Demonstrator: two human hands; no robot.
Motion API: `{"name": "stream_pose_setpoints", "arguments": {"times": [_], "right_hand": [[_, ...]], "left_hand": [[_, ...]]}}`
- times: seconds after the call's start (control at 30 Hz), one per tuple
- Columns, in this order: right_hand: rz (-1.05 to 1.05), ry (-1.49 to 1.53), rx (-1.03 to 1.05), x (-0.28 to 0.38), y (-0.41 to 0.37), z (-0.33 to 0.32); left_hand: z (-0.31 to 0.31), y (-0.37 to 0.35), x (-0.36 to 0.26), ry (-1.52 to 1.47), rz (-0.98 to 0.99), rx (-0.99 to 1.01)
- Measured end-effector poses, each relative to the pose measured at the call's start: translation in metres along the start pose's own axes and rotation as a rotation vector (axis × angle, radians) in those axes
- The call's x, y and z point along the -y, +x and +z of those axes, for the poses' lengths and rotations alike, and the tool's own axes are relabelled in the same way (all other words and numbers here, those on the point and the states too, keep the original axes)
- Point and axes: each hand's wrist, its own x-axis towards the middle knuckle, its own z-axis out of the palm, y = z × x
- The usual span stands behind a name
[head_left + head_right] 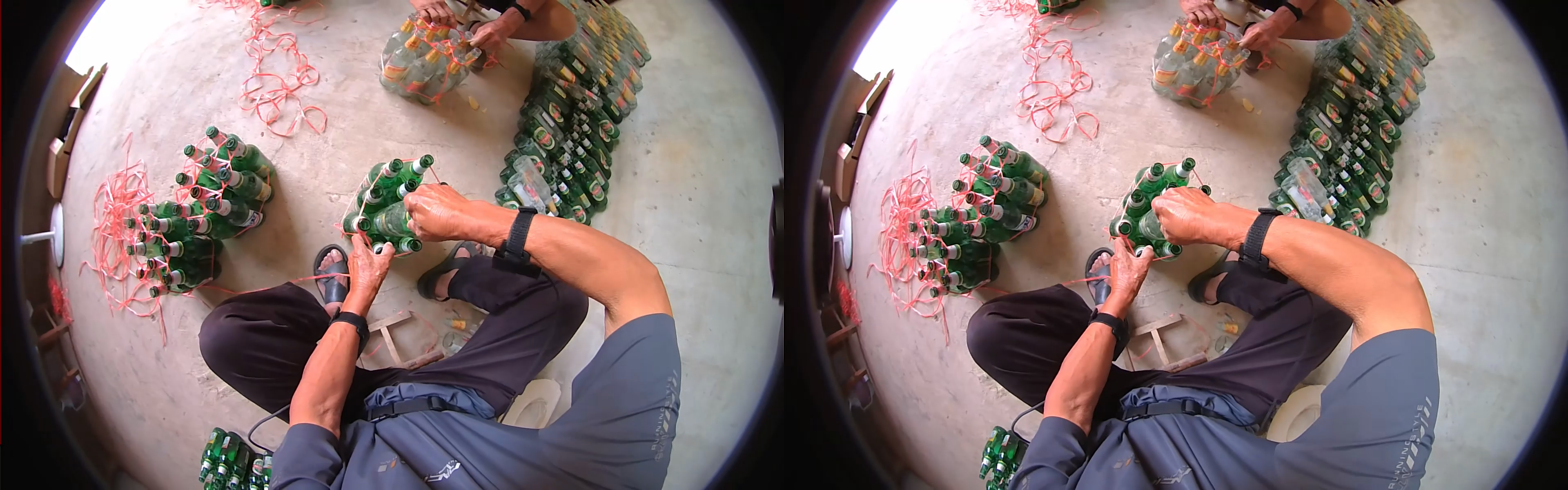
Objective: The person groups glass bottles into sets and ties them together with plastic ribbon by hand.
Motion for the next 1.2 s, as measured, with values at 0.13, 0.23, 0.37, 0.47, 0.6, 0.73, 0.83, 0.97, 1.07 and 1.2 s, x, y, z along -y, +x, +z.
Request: {"name": "stream_pose_setpoints", "arguments": {"times": [0.13,0.23,0.37,0.47,0.6,0.73,0.83,0.97,1.07,1.2], "right_hand": [[-0.147,-0.175,0.205,-0.006,0.005,-0.009],[-0.057,-0.081,0.135,-0.003,0.005,-0.013],[-0.031,-0.096,0.108,0.003,0.012,-0.014],[-0.157,-0.237,0.182,-0.002,0.011,-0.013],[-0.284,-0.357,0.188,-0.007,-0.002,0.001],[-0.137,-0.227,0.16,0.005,-0.007,-0.003],[-0.002,-0.135,0.122,0.015,0.0,-0.001],[-0.074,-0.191,0.148,0.015,0.009,-0.002],[-0.221,-0.335,0.228,0.008,0.005,-0.004],[-0.152,-0.256,0.153,0.004,-0.003,0.003]], "left_hand": [[0.001,0.0,0.002,-0.005,0.011,0.004],[0.001,0.0,0.0,0.006,0.019,-0.007],[-0.001,-0.002,-0.003,0.018,0.013,0.004],[-0.001,-0.002,-0.003,0.006,0.022,-0.009],[-0.001,0.0,-0.004,0.002,0.005,0.053],[0.0,-0.003,-0.004,0.003,-0.023,0.058],[-0.003,-0.001,-0.007,-0.022,-0.03,0.073],[-0.001,-0.002,-0.007,-0.018,-0.041,0.055],[-0.002,-0.004,-0.011,-0.002,-0.048,0.066],[0.001,-0.005,-0.011,-0.028,-0.063,0.04]]}}
